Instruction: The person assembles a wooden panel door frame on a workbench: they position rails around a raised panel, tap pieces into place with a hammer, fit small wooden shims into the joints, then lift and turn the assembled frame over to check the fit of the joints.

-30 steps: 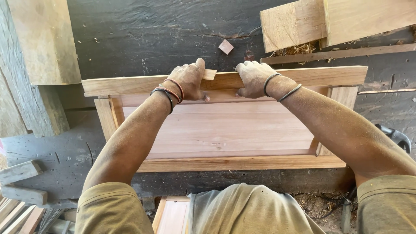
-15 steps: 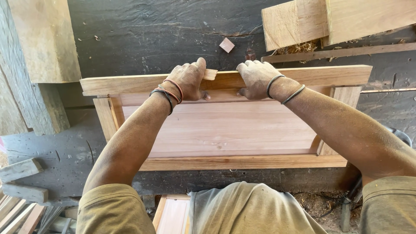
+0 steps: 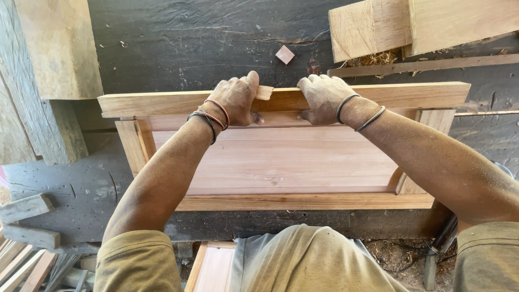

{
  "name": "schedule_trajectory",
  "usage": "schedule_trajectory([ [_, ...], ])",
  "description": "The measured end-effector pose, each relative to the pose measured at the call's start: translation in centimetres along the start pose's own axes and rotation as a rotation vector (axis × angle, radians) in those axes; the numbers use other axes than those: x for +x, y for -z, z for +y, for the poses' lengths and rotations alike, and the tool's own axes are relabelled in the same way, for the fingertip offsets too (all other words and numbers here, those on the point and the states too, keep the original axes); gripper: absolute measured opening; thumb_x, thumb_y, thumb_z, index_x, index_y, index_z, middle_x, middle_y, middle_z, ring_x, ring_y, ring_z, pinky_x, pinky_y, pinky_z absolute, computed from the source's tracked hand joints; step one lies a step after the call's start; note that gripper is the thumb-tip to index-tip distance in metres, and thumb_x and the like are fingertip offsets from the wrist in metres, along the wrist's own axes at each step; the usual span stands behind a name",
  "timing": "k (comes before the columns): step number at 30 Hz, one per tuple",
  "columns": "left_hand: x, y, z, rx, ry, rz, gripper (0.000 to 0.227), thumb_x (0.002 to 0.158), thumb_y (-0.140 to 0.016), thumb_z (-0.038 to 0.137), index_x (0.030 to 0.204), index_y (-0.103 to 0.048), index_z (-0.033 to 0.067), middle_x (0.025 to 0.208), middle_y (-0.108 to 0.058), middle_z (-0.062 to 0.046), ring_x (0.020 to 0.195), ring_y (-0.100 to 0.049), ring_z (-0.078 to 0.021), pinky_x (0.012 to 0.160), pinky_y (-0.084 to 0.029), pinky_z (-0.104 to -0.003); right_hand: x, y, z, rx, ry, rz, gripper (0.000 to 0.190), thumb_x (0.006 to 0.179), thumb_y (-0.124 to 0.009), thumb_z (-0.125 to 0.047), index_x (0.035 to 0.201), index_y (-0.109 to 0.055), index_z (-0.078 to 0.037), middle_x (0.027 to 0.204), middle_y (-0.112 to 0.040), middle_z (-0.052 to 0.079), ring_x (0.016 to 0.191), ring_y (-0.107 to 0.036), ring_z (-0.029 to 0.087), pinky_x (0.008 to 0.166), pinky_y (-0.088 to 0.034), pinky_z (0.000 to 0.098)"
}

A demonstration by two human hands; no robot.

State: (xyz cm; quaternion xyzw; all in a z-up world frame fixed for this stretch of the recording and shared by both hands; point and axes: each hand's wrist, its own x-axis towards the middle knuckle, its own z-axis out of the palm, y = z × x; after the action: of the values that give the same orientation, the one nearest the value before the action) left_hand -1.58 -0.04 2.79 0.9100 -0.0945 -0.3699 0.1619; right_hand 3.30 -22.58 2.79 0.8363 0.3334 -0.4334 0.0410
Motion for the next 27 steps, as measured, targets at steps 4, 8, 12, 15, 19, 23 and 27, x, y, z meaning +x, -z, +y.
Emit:
schedule_trajectory([
  [4,-0.4,0.1,0.1,-0.008,-0.017,0.044,0.072,0.063,-0.099,0.042,0.106,-0.051,0.0084,0.094,-0.072,-0.018,0.097,-0.072,-0.0336,0.087,-0.057,-0.041,-0.4,0.2,-0.1,-0.011,0.009,0.01,0.075,0.084,-0.08,-0.049,0.137,-0.052,-0.004,0.122,-0.062,0.018,0.117,-0.061,0.031,0.098,-0.053,0.0439],
  [8,-1.3,0.4,0.6,-0.003,-0.039,0.077,0.072,0.064,-0.099,0.041,0.106,-0.051,0.0061,0.095,-0.072,-0.019,0.098,-0.071,-0.0368,0.088,-0.056,-0.043,-1.3,0.2,-0.2,0.006,0.032,0.051,0.074,0.082,-0.082,-0.048,0.134,-0.054,-0.003,0.122,-0.062,0.019,0.115,-0.062,0.033,0.097,-0.053,0.0444],
  [12,-4.1,0.2,1.3,-0.016,-0.04,0.167,0.07,0.064,-0.098,0.04,0.105,-0.052,0.0062,0.095,-0.072,-0.018,0.101,-0.069,-0.037,0.091,-0.053,-0.046,-4.4,0.0,-0.6,0.007,0.119,0.194,0.07,0.08,-0.082,-0.045,0.129,-0.057,-0.002,0.119,-0.064,0.019,0.112,-0.063,0.034,0.096,-0.053,0.0449],
  [15,-7.5,0.1,2.5,0.018,-0.13,0.341,0.066,0.066,-0.095,0.036,0.105,-0.051,0.0046,0.096,-0.069,-0.015,0.096,-0.067,-0.0363,0.084,-0.05,-0.049,-7.8,0.3,-1.9,-0.009,0.176,0.359,0.067,0.081,-0.081,-0.045,0.125,-0.058,0.001,0.112,-0.065,0.02,0.107,-0.064,0.035,0.092,-0.053,0.0457],
  [19,-12.8,-0.3,4.9,0.11,-0.204,0.51,0.063,0.069,-0.092,0.037,0.104,-0.051,0.0048,0.094,-0.064,-0.013,0.088,-0.063,-0.0316,0.077,-0.048,-0.047,-13.3,-0.3,-4.1,-0.104,0.178,0.514,0.065,0.086,-0.076,-0.046,0.124,-0.058,0.003,0.104,-0.064,0.02,0.099,-0.065,0.034,0.089,-0.054,0.0453],
  [23,-18.2,-1.9,7.2,0.155,-0.303,0.674,0.058,0.074,-0.088,0.037,0.104,-0.051,0.0031,0.092,-0.062,-0.014,0.084,-0.06,-0.0309,0.074,-0.047,-0.048,-19.0,-2.2,-7.0,-0.146,0.2,0.719,0.06,0.085,-0.076,-0.044,0.12,-0.06,0.003,0.104,-0.063,0.018,0.097,-0.064,0.033,0.088,-0.053,0.0448],
  [27,-22.4,-4.8,8.6,0.258,-0.379,0.915,0.036,0.084,-0.077,0.02,0.106,-0.052,0.0052,0.1,-0.062,-0.011,0.09,-0.06,-0.0274,0.081,-0.048,-0.047,-23.2,-4.6,-9.7,-0.172,0.161,0.858,0.054,0.085,-0.077,-0.04,0.118,-0.06,0.0,0.107,-0.063,0.016,0.099,-0.063,0.032,0.088,-0.052,0.0447],
])
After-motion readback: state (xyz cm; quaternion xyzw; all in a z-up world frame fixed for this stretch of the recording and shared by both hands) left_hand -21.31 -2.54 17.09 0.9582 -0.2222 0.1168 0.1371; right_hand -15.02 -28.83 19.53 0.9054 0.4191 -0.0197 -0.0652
